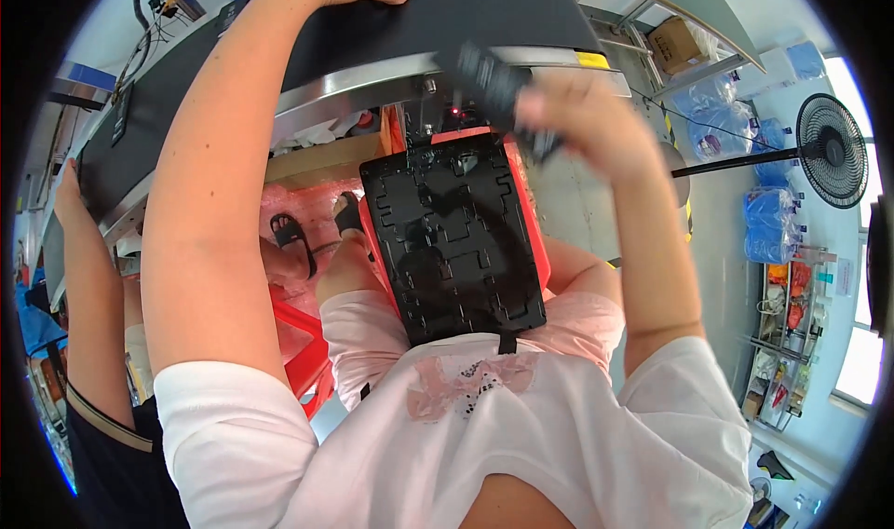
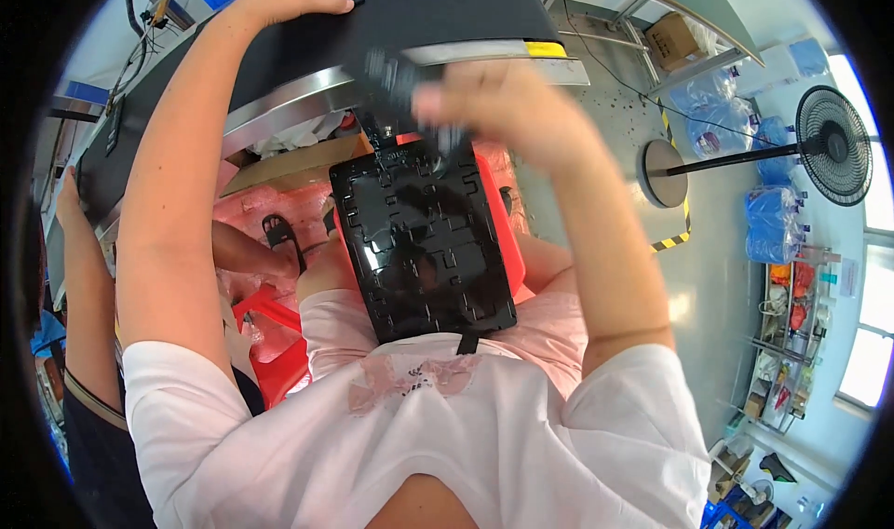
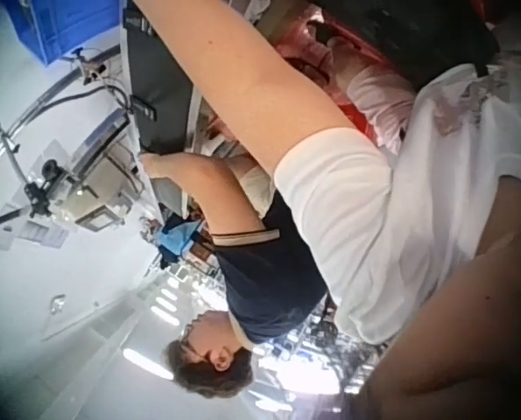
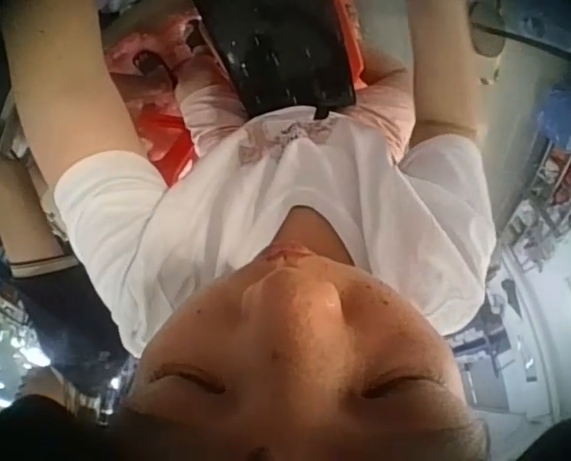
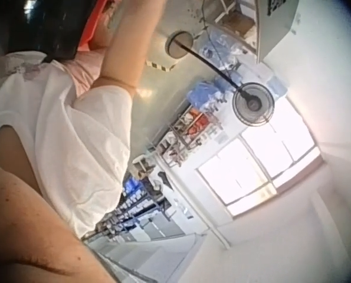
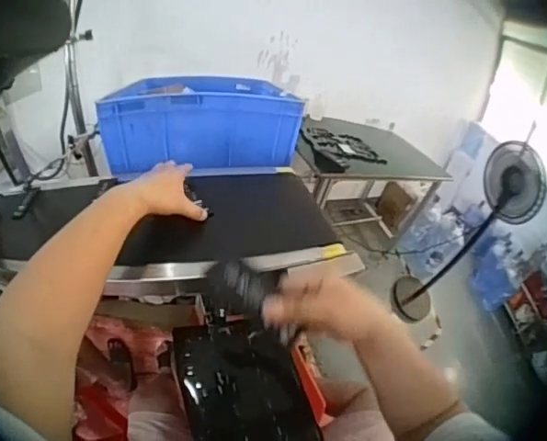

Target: Assembling or inspecting electronic components at a workstation.

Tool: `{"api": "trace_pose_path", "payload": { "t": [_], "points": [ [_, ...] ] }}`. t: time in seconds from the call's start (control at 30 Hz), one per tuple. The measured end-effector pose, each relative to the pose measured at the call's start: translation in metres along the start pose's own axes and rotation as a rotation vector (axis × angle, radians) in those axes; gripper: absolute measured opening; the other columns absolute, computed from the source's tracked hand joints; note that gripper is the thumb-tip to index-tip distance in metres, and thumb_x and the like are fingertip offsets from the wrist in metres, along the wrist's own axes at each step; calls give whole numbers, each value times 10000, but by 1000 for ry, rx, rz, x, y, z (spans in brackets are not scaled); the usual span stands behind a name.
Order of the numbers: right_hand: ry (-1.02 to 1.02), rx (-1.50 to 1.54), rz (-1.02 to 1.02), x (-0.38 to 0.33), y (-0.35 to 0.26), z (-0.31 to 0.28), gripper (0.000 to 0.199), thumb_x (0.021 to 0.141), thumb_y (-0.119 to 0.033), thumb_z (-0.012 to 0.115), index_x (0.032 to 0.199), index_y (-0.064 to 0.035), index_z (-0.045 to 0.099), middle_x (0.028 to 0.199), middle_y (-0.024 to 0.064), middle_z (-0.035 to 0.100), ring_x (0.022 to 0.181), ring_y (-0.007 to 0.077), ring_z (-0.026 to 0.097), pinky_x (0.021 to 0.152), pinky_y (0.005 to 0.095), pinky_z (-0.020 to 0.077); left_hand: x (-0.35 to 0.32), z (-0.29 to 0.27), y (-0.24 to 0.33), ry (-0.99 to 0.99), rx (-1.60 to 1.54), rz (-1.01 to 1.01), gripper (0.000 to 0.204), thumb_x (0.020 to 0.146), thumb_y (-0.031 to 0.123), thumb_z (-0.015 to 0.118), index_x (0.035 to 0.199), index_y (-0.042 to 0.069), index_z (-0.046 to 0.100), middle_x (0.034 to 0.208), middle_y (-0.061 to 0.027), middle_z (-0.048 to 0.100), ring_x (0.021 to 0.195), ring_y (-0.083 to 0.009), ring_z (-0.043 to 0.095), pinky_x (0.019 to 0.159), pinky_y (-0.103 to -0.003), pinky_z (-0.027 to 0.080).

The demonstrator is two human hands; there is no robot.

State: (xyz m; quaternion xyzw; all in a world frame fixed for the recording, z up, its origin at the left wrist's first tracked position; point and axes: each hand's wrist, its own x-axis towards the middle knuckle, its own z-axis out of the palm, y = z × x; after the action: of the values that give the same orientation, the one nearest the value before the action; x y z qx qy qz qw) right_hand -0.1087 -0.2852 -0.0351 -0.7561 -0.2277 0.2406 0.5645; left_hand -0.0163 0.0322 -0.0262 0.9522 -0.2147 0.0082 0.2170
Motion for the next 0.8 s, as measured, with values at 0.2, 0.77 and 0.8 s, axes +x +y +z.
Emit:
{"api": "trace_pose_path", "payload": {
  "t": [0.2, 0.77, 0.8],
  "points": [
    [116, -103, 235, -37, 159, 81, 397, 869, -384, 635, 691, -36, 565, 617, 42, 523, 561, 132, 531, 535, 311, 421, -31, 17, 109, 308, 119, -207, 1039, 643, 455, 762, 1403, -52, 267, 1374, -294, 330, 1297, -412, 323, 1091, -402, 295],
    [-120, -1199, -233, -63, 184, 121, 461, 902, -204, 531, 1312, -6, 460, 1471, 142, 312, 1369, 275, 304, 1042, 570, 313, -212, 237, 102, 93, 88, -140, 882, 633, 334, 788, 1329, -23, 380, 1306, -194, 395, 1241, -349, 382, 1066, -500, 270],
    [-127, -1208, -232, -61, 183, 120, 461, 902, -204, 531, 1312, -6, 460, 1471, 142, 312, 1369, 275, 304, 1042, 570, 313, -213, 245, 99, 101, 80, -143, 882, 633, 334, 788, 1329, -23, 380, 1306, -194, 395, 1241, -349, 382, 1066, -500, 270]
  ]
}}
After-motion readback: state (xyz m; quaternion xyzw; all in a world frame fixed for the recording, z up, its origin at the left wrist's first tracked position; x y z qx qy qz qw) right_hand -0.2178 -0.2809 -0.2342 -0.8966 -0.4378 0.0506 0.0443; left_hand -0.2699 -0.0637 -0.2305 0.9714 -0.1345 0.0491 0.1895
